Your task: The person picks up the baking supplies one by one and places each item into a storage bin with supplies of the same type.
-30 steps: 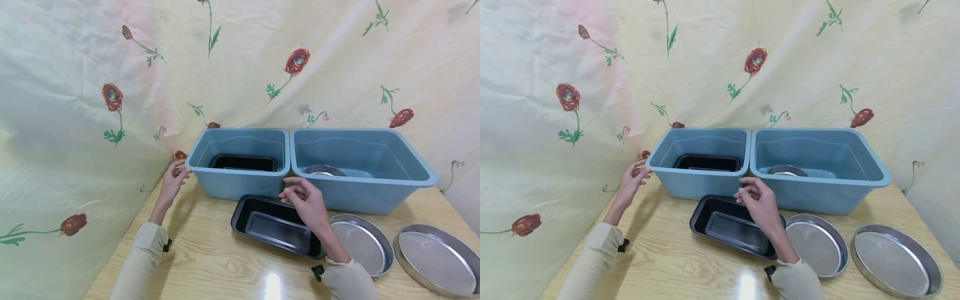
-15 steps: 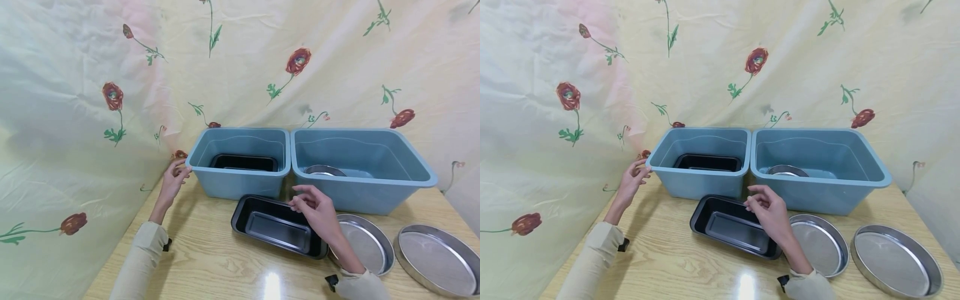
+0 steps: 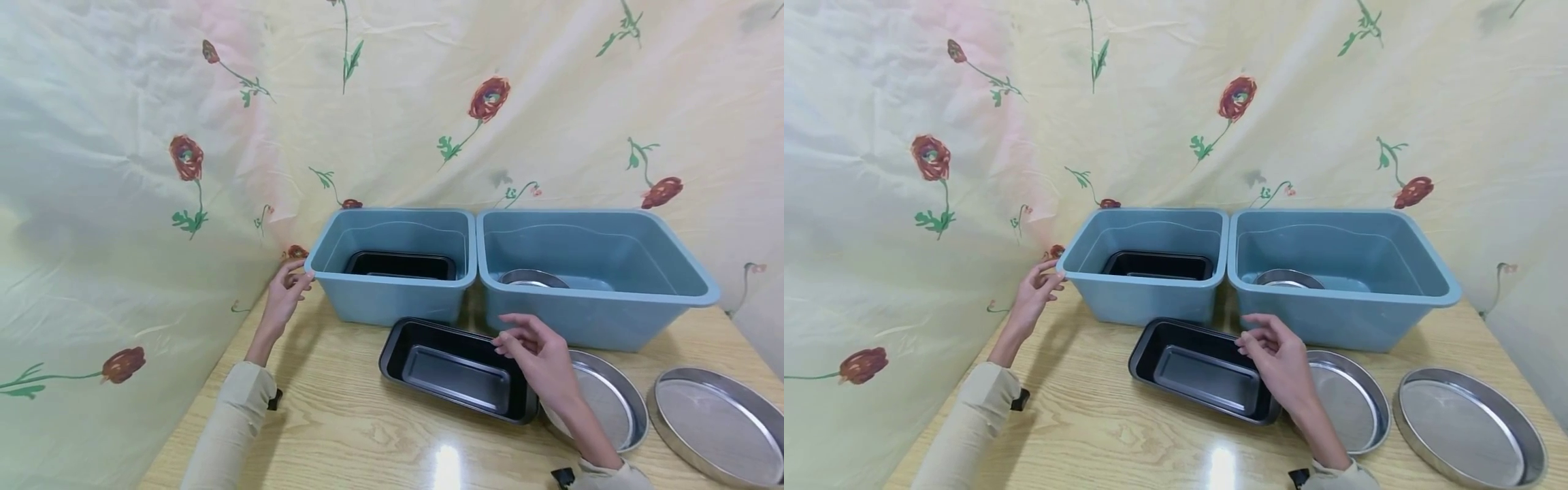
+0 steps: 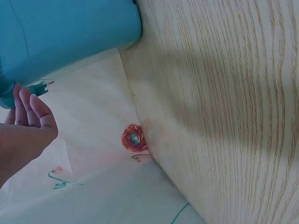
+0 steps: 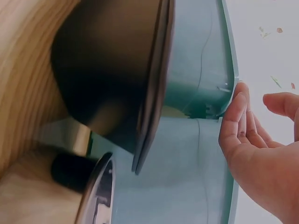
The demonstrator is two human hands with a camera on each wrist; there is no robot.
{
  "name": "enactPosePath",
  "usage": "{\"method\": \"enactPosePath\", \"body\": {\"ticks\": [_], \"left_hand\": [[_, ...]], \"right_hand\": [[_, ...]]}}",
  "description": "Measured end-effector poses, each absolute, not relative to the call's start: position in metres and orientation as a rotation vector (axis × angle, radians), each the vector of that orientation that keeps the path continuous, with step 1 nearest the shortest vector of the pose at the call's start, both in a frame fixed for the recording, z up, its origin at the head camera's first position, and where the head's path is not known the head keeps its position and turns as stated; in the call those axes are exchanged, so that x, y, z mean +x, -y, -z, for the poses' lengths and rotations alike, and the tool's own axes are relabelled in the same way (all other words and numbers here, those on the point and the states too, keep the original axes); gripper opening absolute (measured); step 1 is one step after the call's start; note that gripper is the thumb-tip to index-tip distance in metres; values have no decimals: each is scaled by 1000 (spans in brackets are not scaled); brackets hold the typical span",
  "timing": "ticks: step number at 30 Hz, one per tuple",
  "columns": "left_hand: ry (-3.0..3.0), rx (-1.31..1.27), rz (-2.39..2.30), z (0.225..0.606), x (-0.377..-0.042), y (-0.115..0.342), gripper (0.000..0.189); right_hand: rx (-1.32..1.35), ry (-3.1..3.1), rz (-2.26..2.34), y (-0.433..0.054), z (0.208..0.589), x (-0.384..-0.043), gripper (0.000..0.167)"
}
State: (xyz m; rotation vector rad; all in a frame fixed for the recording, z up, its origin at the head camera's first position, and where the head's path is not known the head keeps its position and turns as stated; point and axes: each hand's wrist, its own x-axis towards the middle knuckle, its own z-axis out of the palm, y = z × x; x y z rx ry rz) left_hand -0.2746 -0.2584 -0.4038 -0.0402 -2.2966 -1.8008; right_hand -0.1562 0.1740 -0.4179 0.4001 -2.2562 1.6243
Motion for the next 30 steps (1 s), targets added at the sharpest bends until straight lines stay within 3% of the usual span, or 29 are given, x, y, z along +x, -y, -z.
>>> {"method": "enactPosePath", "body": {"ticks": [13, 23, 30], "left_hand": [[2332, -37, 1823, 373, -251, 244, 46], [2333, -51, 1813, 373, -251, 245, 46], [2326, -27, 1821, 395, -269, 254, 46]], "right_hand": [[318, 2300, -1632, -187, 423, -143, 26], [329, 2289, -1643, -195, 430, -136, 26], [282, 2321, -1628, -200, 434, -129, 26]]}}
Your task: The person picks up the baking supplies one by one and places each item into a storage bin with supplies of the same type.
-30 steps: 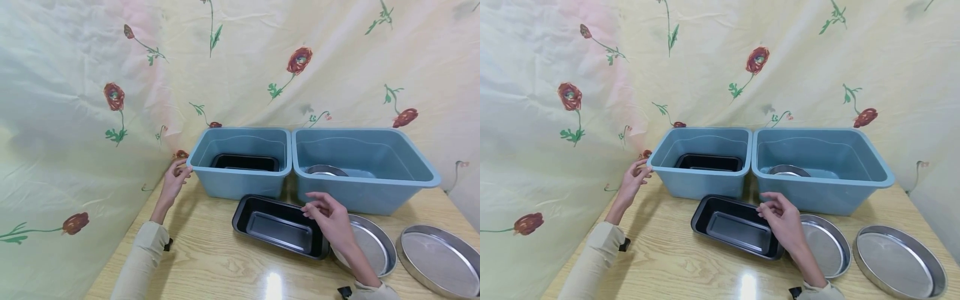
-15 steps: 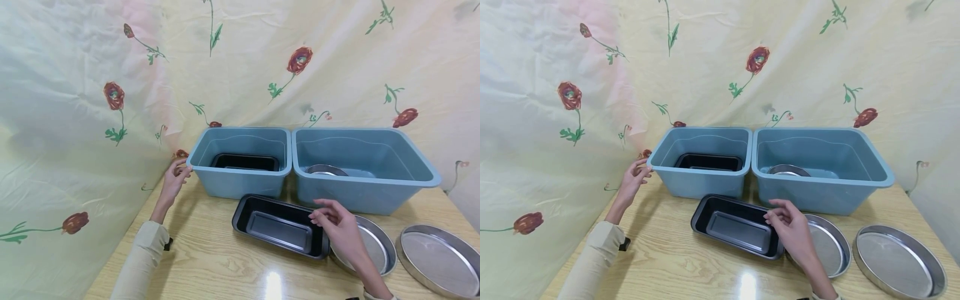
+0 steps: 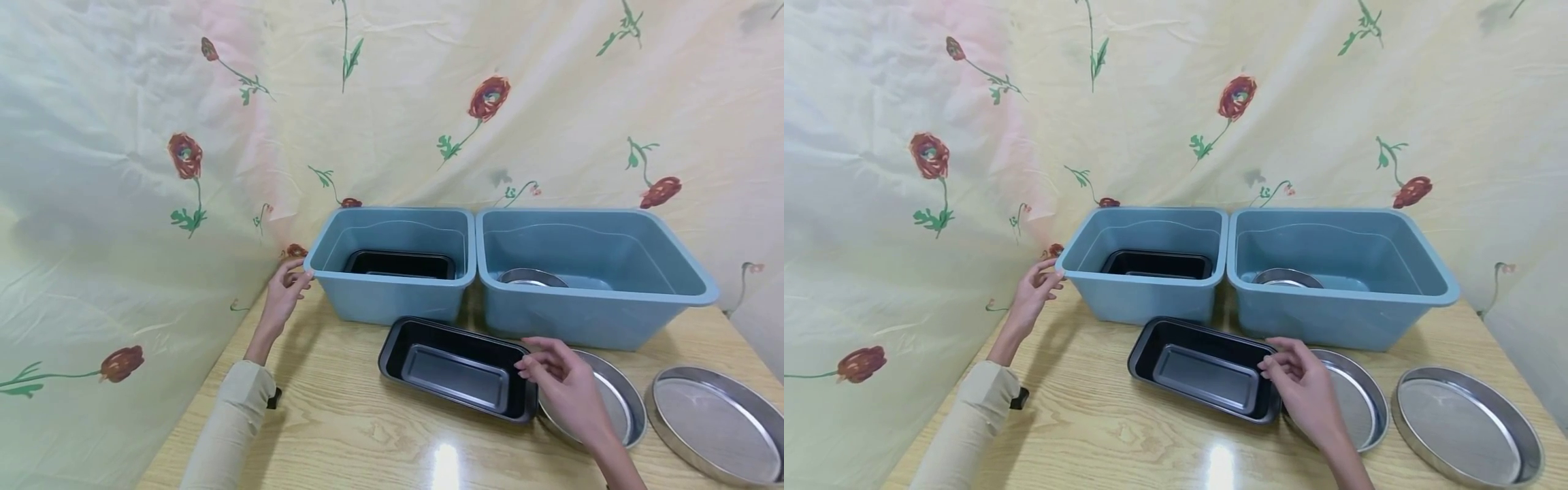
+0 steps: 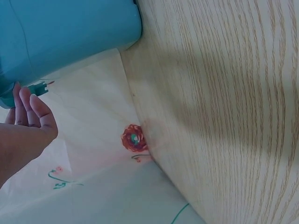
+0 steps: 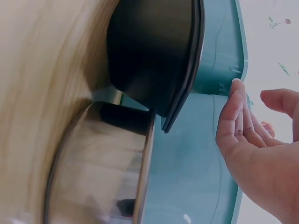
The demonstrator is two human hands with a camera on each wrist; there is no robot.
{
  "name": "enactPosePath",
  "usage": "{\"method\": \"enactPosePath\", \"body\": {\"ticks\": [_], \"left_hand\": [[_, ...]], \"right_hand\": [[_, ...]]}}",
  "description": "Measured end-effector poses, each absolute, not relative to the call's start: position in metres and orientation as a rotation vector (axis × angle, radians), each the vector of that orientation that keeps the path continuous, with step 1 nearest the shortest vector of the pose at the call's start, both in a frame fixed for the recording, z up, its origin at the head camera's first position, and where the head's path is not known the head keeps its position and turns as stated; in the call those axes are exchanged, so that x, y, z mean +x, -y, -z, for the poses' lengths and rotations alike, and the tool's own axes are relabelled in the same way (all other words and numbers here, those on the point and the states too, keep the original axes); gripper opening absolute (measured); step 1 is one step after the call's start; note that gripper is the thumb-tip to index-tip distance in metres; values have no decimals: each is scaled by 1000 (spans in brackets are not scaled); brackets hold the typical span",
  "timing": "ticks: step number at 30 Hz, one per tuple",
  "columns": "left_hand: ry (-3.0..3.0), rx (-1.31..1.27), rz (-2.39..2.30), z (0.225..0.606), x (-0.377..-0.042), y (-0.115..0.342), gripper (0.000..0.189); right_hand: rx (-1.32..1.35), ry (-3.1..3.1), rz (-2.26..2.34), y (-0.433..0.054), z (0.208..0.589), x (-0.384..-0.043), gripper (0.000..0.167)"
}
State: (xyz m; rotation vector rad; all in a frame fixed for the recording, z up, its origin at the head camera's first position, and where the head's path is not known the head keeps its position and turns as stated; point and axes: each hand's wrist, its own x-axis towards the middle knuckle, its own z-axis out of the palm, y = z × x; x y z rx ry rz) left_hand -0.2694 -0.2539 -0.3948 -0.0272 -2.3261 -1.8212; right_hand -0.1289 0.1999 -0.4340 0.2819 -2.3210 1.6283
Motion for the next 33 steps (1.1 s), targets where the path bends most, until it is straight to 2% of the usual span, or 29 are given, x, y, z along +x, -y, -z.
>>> {"method": "enactPosePath", "body": {"ticks": [18, 28, 33], "left_hand": [[2307, -42, 1816, 403, -274, 258, 47], [2329, -54, 1814, 374, -252, 243, 44], [2326, -54, 1815, 372, -249, 242, 44]], "right_hand": [[135, 2393, -1549, -209, 444, -115, 25], [61, 2445, -1502, -216, 444, -108, 27], [87, 2414, -1515, -220, 449, -105, 28]]}}
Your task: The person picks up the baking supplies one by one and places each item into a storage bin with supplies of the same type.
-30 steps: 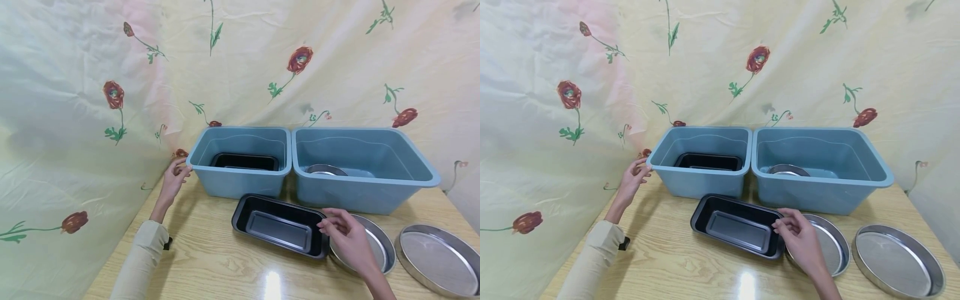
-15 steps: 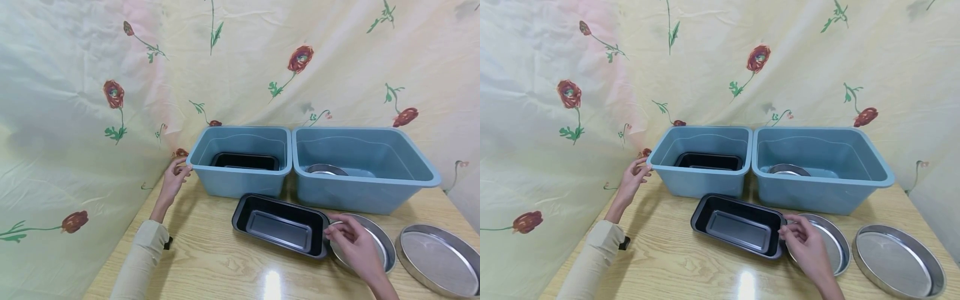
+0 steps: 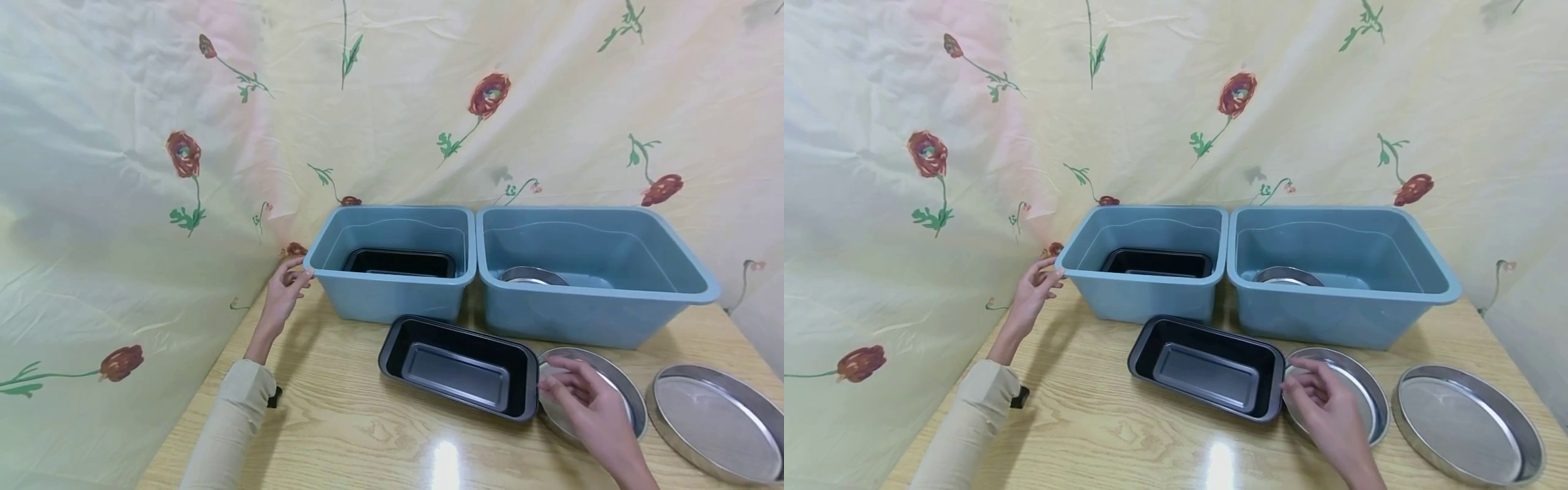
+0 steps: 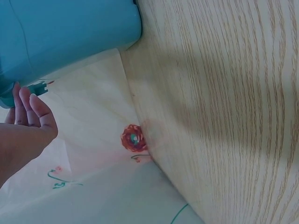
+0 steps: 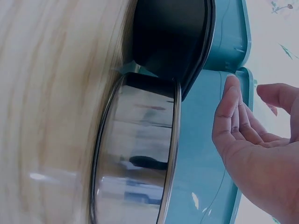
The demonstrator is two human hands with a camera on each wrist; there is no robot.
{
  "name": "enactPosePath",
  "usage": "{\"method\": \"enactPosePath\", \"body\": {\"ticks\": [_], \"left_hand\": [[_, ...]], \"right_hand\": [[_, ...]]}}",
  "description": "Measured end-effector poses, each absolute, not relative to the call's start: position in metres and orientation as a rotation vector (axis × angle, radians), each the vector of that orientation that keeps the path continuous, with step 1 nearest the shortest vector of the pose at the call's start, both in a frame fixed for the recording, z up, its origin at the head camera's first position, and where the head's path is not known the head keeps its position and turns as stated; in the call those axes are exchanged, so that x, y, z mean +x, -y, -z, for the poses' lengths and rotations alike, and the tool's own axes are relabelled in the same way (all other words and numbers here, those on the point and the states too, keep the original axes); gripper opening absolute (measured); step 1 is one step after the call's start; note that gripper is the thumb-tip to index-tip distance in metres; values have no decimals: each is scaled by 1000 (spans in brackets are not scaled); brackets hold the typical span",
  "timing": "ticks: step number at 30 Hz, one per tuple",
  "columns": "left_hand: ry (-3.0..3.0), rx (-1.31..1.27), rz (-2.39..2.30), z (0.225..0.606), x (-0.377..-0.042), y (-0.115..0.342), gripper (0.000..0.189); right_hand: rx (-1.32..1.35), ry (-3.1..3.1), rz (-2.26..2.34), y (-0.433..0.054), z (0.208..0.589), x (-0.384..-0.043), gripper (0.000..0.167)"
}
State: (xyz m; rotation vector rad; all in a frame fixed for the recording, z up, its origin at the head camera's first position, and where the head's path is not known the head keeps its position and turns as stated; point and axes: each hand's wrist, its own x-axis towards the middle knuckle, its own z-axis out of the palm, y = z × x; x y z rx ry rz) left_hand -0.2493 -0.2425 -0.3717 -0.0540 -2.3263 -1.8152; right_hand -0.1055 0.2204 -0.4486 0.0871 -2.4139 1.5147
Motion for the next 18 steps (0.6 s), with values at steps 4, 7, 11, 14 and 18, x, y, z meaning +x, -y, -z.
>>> {"method": "enactPosePath", "body": {"ticks": [4, 7, 11, 14, 18], "left_hand": [[2322, -51, 1816, 373, -250, 243, 44], [2319, -45, 1815, 373, -251, 243, 43], [2306, -45, 1811, 386, -260, 249, 44], [2301, -39, 1809, 398, -270, 255, 45], [2312, -21, 1825, 398, -271, 255, 46]], "right_hand": [[111, 2383, -1512, -224, 453, -103, 26], [111, 2374, -1505, -225, 456, -102, 26], [89, 2398, -1505, -226, 457, -101, 27], [76, 2423, -1514, -226, 457, -100, 28], [78, 2430, -1515, -226, 458, -99, 29]]}}
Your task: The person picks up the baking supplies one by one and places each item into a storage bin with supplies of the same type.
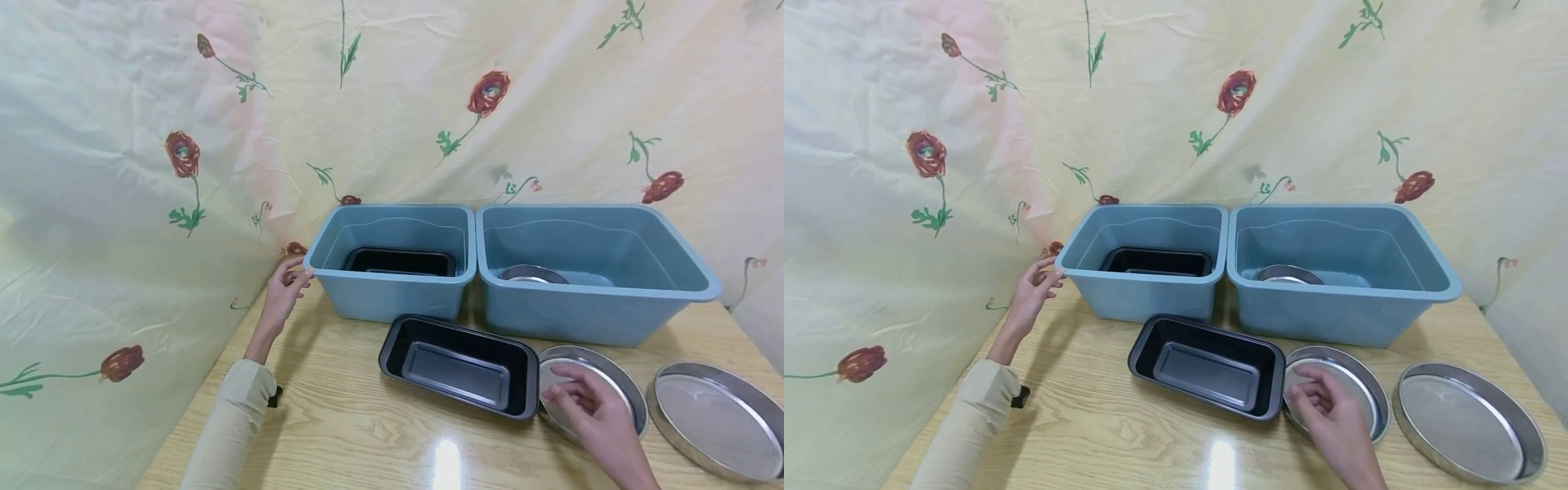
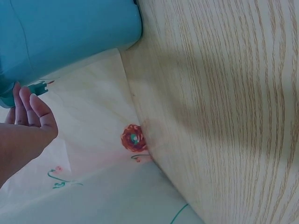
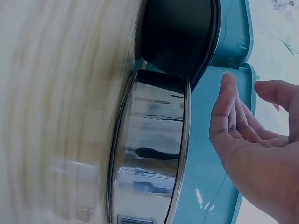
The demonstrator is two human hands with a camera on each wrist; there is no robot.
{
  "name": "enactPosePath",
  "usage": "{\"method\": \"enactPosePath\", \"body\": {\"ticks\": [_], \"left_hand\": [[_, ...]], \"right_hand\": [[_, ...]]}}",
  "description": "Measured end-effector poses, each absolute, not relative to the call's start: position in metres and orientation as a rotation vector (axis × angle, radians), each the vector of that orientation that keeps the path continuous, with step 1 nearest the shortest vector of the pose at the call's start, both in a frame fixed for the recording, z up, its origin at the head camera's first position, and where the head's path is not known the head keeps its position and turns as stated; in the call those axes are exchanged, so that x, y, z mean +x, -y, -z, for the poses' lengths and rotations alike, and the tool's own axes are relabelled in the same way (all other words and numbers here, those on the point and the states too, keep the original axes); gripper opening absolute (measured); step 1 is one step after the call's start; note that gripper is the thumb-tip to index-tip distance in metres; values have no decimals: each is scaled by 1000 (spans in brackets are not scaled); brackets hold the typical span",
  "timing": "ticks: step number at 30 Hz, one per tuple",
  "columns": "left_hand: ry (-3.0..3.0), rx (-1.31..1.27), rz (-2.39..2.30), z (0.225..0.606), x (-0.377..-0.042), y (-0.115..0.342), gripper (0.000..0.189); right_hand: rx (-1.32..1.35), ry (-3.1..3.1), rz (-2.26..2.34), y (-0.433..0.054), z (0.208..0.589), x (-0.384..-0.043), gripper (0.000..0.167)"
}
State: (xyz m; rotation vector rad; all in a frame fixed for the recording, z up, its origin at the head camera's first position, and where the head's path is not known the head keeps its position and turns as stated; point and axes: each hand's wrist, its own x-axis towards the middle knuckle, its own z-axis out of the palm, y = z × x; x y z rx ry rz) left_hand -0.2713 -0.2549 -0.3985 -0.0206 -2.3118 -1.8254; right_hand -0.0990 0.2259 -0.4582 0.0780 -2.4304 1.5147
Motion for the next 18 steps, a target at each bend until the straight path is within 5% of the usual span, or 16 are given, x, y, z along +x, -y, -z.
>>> {"method": "enactPosePath", "body": {"ticks": [18], "left_hand": [[2316, -56, 1825, 375, -252, 245, 44]], "right_hand": [[120, 2447, -1496, -223, 467, -92, 28]]}}
